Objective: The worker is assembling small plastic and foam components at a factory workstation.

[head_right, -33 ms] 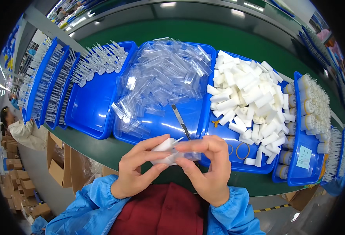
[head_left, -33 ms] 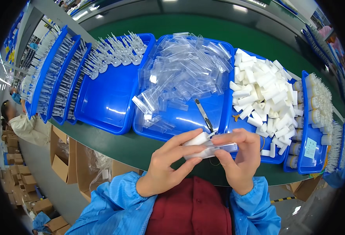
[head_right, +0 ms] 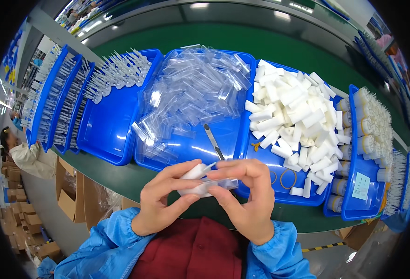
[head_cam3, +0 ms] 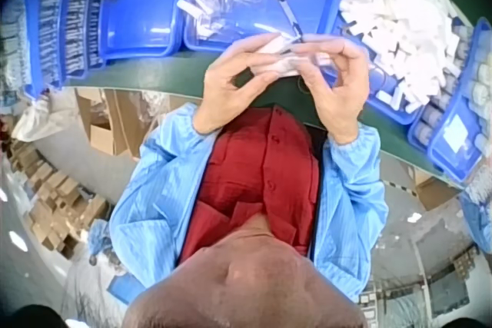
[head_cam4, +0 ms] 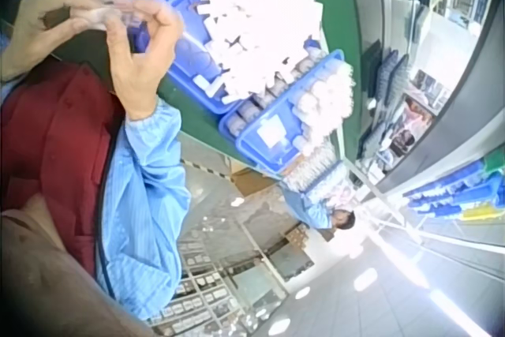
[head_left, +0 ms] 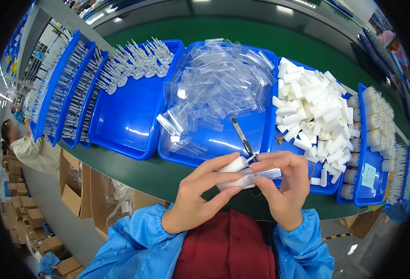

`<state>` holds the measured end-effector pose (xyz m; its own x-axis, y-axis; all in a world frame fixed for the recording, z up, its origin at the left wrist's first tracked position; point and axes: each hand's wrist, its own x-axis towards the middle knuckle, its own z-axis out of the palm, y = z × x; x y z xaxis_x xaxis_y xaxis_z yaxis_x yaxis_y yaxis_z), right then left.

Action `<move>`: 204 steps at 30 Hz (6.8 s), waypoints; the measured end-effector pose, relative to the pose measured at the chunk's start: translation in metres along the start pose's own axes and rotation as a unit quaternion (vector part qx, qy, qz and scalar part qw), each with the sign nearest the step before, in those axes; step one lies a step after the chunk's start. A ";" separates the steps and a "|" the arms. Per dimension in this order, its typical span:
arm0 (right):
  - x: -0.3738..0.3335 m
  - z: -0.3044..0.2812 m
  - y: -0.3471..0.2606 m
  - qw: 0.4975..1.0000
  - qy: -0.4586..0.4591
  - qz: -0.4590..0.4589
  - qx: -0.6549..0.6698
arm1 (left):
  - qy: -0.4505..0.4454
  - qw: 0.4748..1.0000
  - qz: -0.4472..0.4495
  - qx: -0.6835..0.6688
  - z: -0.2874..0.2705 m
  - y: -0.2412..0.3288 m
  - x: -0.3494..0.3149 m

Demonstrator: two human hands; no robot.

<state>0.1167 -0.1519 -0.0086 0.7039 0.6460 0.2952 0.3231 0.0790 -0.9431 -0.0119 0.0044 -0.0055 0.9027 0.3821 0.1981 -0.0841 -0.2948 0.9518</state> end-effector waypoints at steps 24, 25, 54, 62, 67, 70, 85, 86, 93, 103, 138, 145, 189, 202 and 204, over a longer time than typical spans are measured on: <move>-0.003 -0.004 0.002 0.978 0.051 0.132 0.150 | -0.027 0.998 0.021 -0.057 0.003 -0.001 -0.001; -0.002 -0.006 0.000 0.974 0.059 0.139 0.169 | -0.015 0.992 0.015 -0.122 0.005 -0.006 -0.005; 0.101 0.073 0.020 0.899 -0.052 -0.264 -0.346 | 0.202 0.939 -0.125 -0.247 -0.054 -0.025 -0.017; 0.072 0.047 0.023 0.928 -0.088 -0.153 -0.328 | 0.191 0.972 -0.025 -0.131 -0.046 -0.033 -0.022; 0.052 0.030 0.019 0.917 -0.100 -0.144 -0.358 | 0.177 0.981 -0.008 -0.077 -0.036 -0.032 -0.012; 0.049 0.028 0.015 0.903 -0.071 -0.140 -0.400 | 0.194 0.977 0.005 -0.085 -0.038 -0.033 -0.009; 0.048 0.023 0.003 0.978 -0.087 0.039 -0.183 | 0.133 0.985 -0.017 -0.105 -0.029 -0.022 -0.012; 0.048 0.020 -0.005 0.993 -0.049 0.100 -0.046 | 0.130 0.983 -0.031 -0.126 -0.026 -0.019 -0.013; 0.018 0.021 -0.019 0.973 0.006 0.158 0.170 | 0.051 0.992 -0.051 -0.104 -0.012 -0.010 -0.012; 0.001 0.026 0.001 0.984 0.062 0.077 0.145 | 0.049 0.990 -0.062 -0.114 -0.001 -0.009 -0.012; 0.003 0.014 -0.026 0.915 -0.021 -0.135 -0.380 | 0.030 0.998 -0.033 -0.045 0.012 -0.016 0.002; 0.004 0.028 -0.013 0.891 0.013 -0.140 -0.431 | 0.091 0.995 0.010 -0.031 0.022 -0.012 0.000; 0.056 0.064 0.032 0.888 -0.139 -0.184 -0.398 | 0.093 0.981 -0.055 -0.164 -0.068 -0.018 -0.013; 0.046 0.039 0.008 0.890 -0.130 -0.112 -0.423 | 0.081 0.978 -0.034 -0.187 -0.038 -0.017 0.005; 0.043 0.019 -0.011 0.968 -0.065 -0.017 -0.240 | 0.080 0.985 -0.022 -0.153 -0.035 -0.013 0.011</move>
<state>0.1310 -0.1105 0.0114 0.6113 0.7425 0.2738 0.6243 -0.2399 -0.7434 -0.0156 0.0428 -0.0075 0.8328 0.5284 0.1653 -0.1909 -0.0061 0.9816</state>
